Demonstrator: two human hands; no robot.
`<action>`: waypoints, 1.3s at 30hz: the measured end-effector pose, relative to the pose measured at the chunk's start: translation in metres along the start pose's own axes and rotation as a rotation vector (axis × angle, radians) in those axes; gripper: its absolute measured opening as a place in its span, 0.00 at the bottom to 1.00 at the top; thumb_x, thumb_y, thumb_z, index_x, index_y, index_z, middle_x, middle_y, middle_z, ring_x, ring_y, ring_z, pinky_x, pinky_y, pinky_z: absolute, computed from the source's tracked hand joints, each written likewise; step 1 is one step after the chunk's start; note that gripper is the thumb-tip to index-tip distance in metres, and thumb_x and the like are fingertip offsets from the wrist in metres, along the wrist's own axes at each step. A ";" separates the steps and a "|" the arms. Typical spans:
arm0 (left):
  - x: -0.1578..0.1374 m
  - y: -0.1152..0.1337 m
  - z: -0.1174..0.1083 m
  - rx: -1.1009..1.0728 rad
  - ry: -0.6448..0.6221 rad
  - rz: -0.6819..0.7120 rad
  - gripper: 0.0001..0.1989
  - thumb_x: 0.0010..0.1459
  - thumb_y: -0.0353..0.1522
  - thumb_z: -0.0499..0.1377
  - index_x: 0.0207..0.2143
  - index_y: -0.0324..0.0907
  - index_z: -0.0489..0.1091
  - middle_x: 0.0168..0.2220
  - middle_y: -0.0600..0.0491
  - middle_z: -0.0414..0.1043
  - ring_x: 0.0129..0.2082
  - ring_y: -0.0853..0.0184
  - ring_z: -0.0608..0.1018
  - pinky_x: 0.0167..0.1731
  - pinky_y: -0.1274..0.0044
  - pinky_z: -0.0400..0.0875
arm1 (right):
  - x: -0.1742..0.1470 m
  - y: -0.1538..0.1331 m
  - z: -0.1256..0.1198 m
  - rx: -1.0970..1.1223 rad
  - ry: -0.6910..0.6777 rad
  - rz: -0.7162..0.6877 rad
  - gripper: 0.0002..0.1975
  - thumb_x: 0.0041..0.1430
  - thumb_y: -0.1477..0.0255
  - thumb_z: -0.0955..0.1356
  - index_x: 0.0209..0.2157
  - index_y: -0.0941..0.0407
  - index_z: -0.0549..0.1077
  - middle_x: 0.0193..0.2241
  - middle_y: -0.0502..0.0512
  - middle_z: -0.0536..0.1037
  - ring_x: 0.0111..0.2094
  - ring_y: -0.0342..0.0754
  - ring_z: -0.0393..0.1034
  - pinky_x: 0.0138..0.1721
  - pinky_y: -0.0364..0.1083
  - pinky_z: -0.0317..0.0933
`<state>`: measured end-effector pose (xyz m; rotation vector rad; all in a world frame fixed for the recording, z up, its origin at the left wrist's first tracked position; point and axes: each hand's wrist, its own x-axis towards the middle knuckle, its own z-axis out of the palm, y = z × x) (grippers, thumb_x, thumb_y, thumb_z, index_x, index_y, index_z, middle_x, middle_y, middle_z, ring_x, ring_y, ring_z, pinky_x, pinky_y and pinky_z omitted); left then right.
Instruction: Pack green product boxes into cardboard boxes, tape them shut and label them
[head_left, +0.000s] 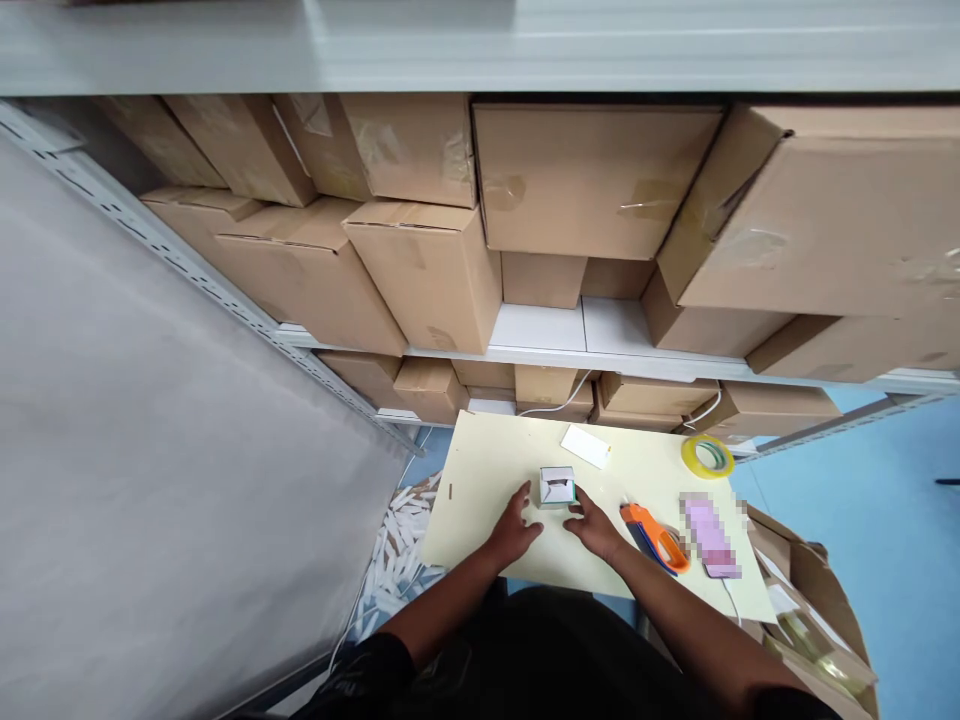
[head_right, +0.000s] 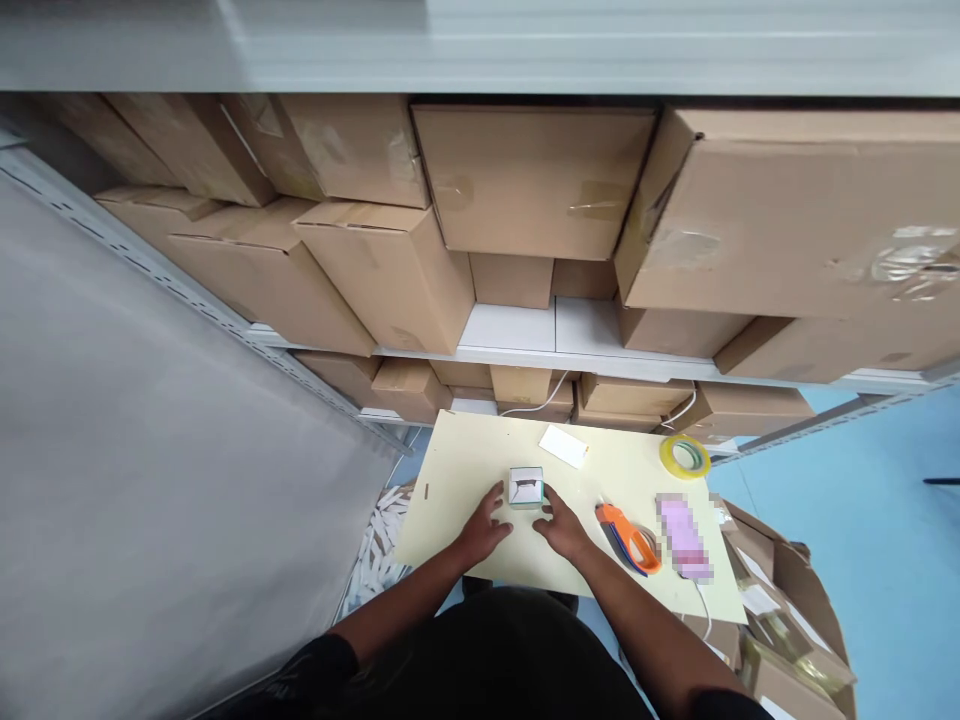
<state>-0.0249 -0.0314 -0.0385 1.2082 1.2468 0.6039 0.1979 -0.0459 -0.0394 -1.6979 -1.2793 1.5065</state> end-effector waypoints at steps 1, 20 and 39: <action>0.004 -0.005 0.002 -0.021 -0.030 -0.007 0.46 0.51 0.28 0.67 0.70 0.49 0.54 0.72 0.40 0.54 0.67 0.47 0.65 0.55 0.61 0.70 | 0.004 0.001 0.002 0.022 -0.016 0.002 0.43 0.48 0.70 0.69 0.68 0.46 0.60 0.62 0.55 0.72 0.58 0.57 0.71 0.52 0.53 0.69; 0.102 0.006 -0.201 -0.104 0.137 0.126 0.40 0.49 0.26 0.65 0.65 0.43 0.63 0.58 0.44 0.75 0.55 0.55 0.78 0.58 0.64 0.69 | 0.168 -0.135 0.156 0.013 -0.029 -0.059 0.46 0.46 0.70 0.72 0.68 0.47 0.59 0.57 0.54 0.76 0.52 0.56 0.74 0.55 0.54 0.67; -0.053 -0.060 -0.151 -0.163 0.457 -0.208 0.24 0.49 0.36 0.68 0.49 0.39 0.72 0.49 0.43 0.78 0.49 0.56 0.79 0.51 0.67 0.72 | 0.042 -0.037 0.066 -0.035 -0.095 0.212 0.38 0.50 0.57 0.71 0.62 0.55 0.65 0.58 0.64 0.75 0.49 0.53 0.78 0.48 0.51 0.71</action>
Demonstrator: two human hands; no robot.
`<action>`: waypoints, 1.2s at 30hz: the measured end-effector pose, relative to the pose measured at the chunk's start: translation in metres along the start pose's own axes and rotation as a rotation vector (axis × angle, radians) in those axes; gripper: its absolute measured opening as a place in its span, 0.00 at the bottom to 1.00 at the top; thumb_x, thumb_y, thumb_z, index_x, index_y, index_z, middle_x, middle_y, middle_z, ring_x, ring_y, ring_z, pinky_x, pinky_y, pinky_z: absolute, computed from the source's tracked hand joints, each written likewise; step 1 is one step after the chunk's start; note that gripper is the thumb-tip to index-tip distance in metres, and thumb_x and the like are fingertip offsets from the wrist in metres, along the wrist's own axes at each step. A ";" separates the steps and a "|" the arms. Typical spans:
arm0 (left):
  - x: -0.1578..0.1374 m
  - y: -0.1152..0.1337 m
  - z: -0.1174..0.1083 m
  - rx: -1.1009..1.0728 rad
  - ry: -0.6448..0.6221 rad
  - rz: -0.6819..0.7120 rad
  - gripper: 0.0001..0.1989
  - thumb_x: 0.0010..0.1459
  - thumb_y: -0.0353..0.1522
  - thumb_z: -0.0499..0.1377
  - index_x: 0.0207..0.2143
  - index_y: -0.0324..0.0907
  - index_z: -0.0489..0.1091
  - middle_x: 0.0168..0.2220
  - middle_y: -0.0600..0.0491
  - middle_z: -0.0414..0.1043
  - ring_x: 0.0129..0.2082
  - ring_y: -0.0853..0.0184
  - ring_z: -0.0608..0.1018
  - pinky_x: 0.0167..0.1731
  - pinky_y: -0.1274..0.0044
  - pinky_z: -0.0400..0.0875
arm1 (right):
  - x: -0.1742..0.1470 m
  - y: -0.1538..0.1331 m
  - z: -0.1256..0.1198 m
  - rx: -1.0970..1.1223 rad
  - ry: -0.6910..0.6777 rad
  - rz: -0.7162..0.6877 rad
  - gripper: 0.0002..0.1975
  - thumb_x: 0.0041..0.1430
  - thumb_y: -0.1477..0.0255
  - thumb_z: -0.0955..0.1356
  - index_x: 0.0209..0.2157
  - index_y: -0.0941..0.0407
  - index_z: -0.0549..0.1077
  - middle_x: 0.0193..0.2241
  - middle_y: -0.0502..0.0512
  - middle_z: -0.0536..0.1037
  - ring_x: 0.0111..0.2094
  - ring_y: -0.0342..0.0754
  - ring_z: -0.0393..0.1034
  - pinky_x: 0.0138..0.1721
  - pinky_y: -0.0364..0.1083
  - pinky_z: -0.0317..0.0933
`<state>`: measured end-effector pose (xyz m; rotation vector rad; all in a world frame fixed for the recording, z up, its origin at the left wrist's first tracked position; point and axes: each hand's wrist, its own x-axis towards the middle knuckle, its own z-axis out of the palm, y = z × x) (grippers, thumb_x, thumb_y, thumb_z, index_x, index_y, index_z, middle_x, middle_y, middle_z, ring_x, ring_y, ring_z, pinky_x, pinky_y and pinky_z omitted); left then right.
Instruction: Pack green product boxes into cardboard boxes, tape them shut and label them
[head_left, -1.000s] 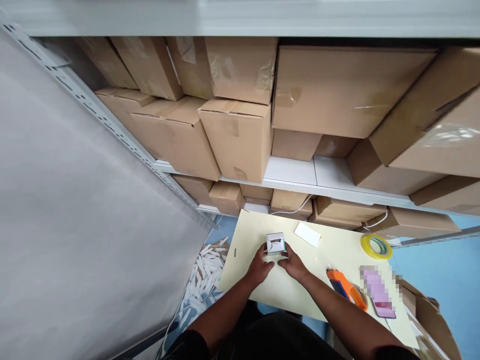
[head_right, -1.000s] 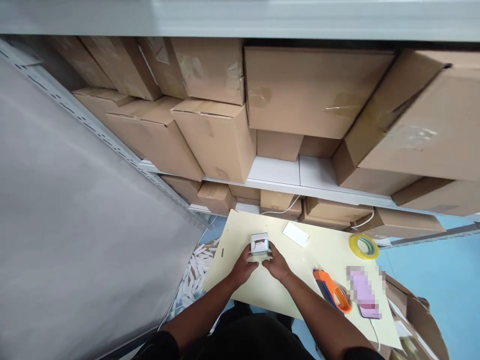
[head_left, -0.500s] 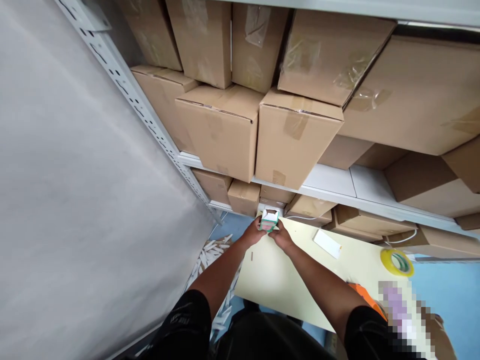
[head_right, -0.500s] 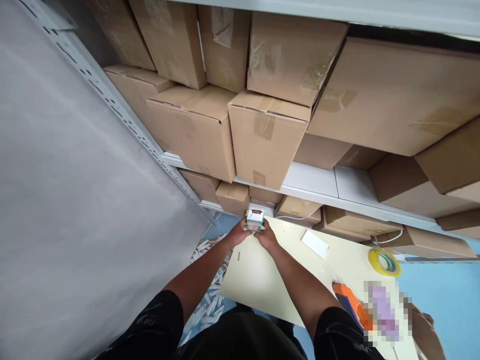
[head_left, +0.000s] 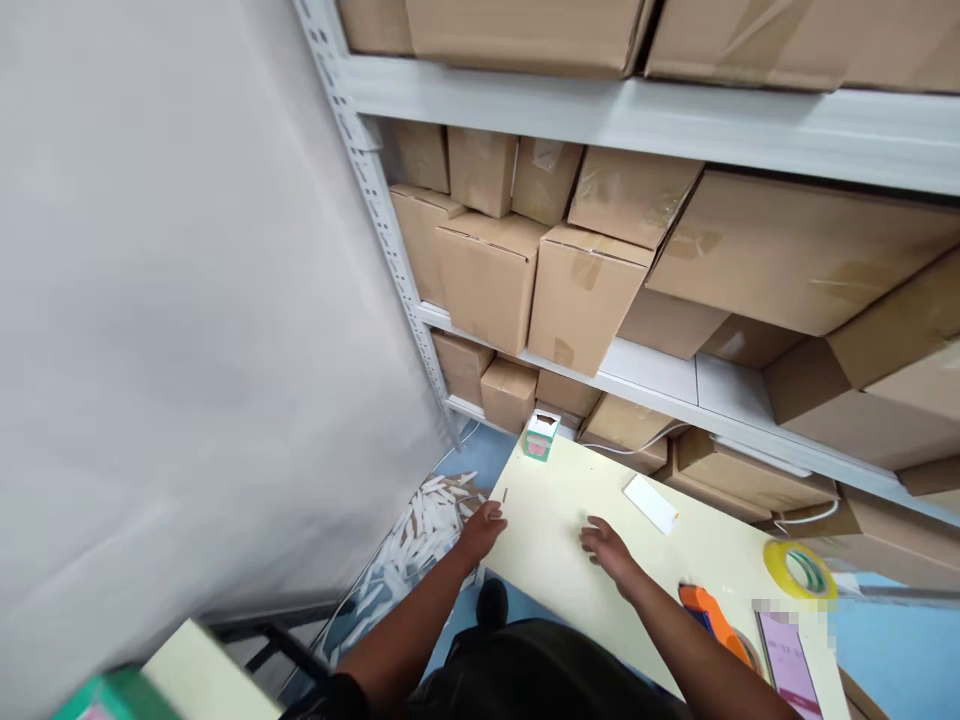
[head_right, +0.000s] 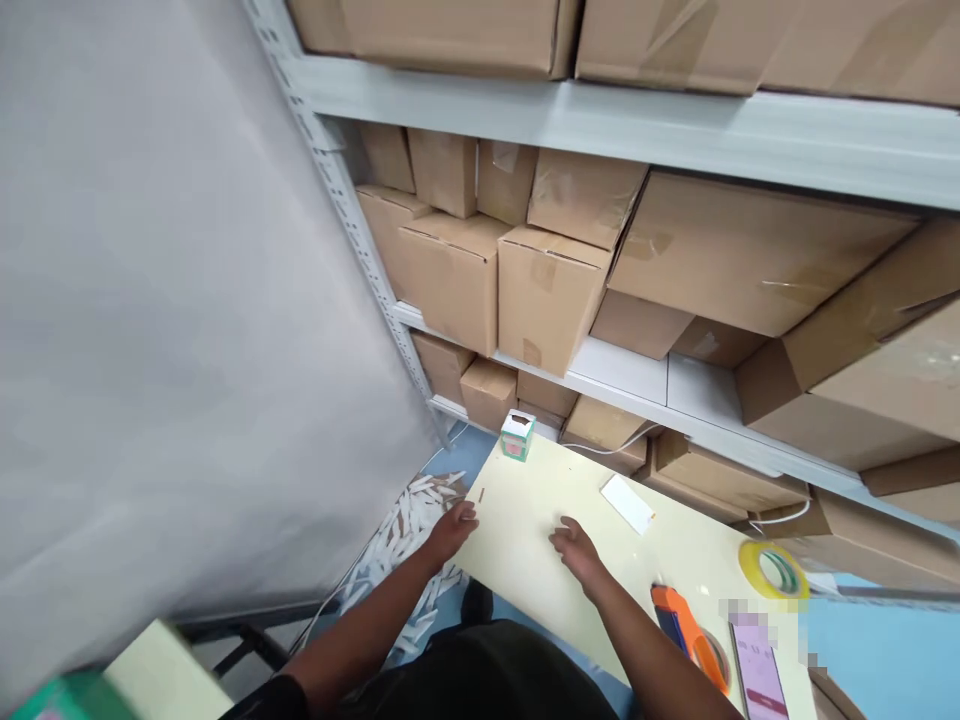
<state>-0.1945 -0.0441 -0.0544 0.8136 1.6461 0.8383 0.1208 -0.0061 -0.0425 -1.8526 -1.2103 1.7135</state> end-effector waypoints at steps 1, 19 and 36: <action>-0.021 -0.009 0.002 -0.003 0.030 -0.006 0.22 0.48 0.36 0.69 0.47 0.40 0.73 0.47 0.44 0.78 0.48 0.56 0.80 0.50 0.67 0.73 | -0.008 0.009 -0.009 0.004 -0.021 -0.010 0.37 0.51 0.56 0.71 0.60 0.55 0.66 0.57 0.63 0.77 0.47 0.53 0.79 0.47 0.51 0.71; -0.376 -0.155 0.089 -0.271 0.528 0.011 0.19 0.47 0.37 0.66 0.43 0.43 0.73 0.41 0.51 0.78 0.43 0.59 0.78 0.46 0.69 0.71 | -0.131 0.084 0.014 -0.332 -0.460 -0.189 0.28 0.42 0.53 0.73 0.44 0.53 0.75 0.42 0.61 0.84 0.38 0.57 0.82 0.36 0.50 0.71; -0.720 -0.360 0.000 -0.448 1.066 -0.055 0.18 0.50 0.37 0.64 0.44 0.41 0.75 0.41 0.49 0.79 0.44 0.57 0.80 0.49 0.68 0.72 | -0.381 0.158 0.294 -0.561 -0.835 -0.419 0.27 0.44 0.55 0.74 0.43 0.56 0.77 0.40 0.60 0.84 0.40 0.57 0.82 0.38 0.49 0.72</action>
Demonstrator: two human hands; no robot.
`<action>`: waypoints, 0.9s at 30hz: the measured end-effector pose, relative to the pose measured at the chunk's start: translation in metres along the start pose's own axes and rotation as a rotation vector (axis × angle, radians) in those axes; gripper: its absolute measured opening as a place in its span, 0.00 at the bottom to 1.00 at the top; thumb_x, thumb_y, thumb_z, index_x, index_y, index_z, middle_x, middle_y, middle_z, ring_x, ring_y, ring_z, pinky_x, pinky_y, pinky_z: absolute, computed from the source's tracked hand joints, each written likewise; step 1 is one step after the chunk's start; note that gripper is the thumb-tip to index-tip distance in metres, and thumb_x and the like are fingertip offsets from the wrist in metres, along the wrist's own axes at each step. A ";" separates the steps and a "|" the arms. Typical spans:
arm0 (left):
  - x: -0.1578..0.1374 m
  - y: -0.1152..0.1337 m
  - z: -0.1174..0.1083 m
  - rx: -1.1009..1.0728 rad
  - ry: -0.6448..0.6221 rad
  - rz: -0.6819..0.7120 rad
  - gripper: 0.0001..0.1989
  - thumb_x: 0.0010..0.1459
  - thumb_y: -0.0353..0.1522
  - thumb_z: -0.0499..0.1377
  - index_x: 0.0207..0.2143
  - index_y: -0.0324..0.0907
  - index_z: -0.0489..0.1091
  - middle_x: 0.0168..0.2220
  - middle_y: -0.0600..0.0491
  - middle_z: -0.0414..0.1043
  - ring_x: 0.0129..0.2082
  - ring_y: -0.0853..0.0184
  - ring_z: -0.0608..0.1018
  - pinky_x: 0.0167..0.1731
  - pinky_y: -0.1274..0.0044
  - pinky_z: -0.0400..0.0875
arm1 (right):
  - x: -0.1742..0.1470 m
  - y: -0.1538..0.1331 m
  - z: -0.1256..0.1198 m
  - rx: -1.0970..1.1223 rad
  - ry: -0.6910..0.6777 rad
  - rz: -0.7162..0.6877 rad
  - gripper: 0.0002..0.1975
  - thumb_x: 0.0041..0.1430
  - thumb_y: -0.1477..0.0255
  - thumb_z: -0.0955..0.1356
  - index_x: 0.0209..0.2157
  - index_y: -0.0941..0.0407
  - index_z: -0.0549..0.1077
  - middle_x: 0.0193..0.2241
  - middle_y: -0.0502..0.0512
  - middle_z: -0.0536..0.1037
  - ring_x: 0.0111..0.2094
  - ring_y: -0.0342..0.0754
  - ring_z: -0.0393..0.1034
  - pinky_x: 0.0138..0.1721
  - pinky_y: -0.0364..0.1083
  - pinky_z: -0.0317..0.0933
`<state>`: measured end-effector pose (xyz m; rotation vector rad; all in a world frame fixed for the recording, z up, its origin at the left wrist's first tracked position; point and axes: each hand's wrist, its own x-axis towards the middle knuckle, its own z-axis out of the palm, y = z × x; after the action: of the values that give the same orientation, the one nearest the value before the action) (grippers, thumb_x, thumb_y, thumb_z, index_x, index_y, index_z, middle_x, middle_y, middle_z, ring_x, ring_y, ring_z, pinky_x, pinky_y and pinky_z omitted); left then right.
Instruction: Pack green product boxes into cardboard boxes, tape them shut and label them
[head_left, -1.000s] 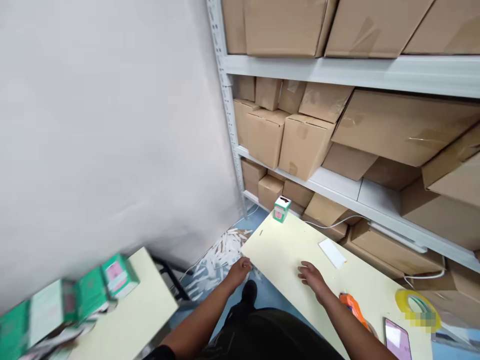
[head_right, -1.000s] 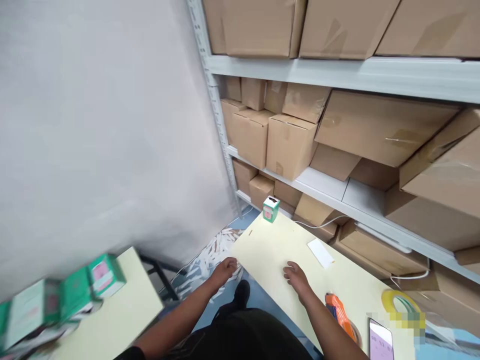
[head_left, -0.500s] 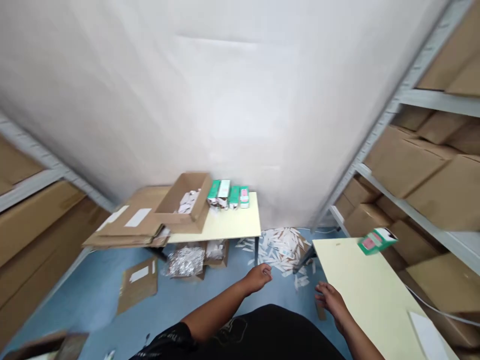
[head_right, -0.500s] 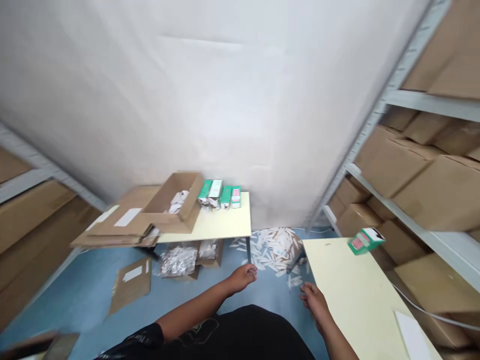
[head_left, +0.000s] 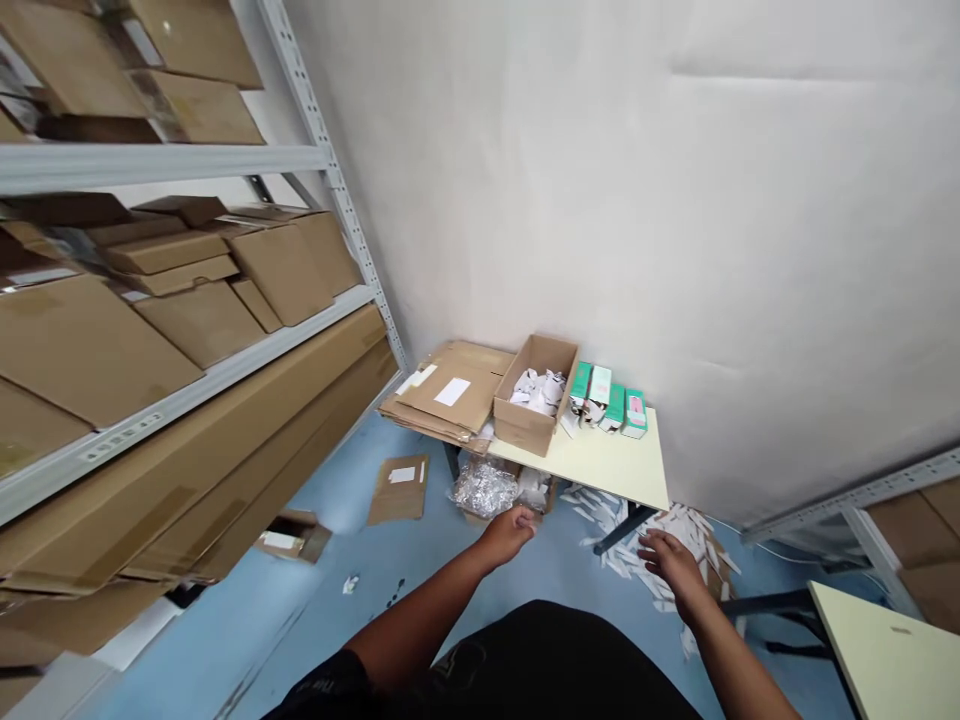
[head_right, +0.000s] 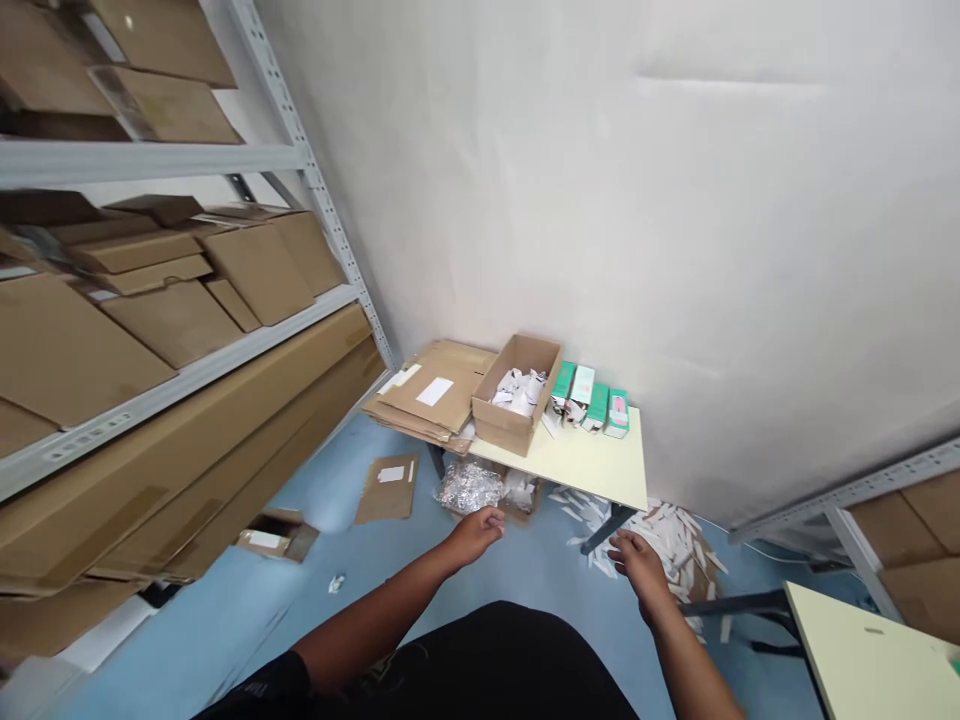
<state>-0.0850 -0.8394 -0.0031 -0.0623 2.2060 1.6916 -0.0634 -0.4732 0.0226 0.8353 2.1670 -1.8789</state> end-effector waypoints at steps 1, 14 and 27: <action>0.000 -0.003 -0.012 -0.013 0.021 0.000 0.18 0.51 0.37 0.64 0.45 0.41 0.75 0.41 0.49 0.79 0.45 0.57 0.80 0.48 0.68 0.72 | 0.000 -0.011 0.017 -0.026 -0.021 -0.016 0.27 0.44 0.55 0.74 0.43 0.56 0.77 0.40 0.60 0.84 0.40 0.58 0.82 0.38 0.49 0.72; 0.051 0.018 -0.117 -0.085 0.309 0.021 0.17 0.53 0.40 0.66 0.43 0.42 0.76 0.42 0.48 0.81 0.44 0.57 0.81 0.49 0.67 0.73 | 0.069 -0.110 0.133 -0.091 -0.225 -0.117 0.23 0.48 0.58 0.73 0.44 0.56 0.78 0.41 0.59 0.84 0.40 0.56 0.81 0.42 0.51 0.72; 0.174 0.060 -0.212 -0.119 0.930 -0.197 0.15 0.58 0.36 0.62 0.47 0.41 0.72 0.48 0.45 0.78 0.48 0.59 0.79 0.50 0.70 0.72 | 0.195 -0.234 0.181 -0.106 -0.426 -0.280 0.21 0.51 0.54 0.74 0.40 0.55 0.79 0.34 0.57 0.84 0.35 0.55 0.79 0.42 0.51 0.72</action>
<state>-0.3163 -0.9906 0.0452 -1.2799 2.5355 1.8897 -0.3859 -0.5992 0.0988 0.0958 2.1610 -1.8269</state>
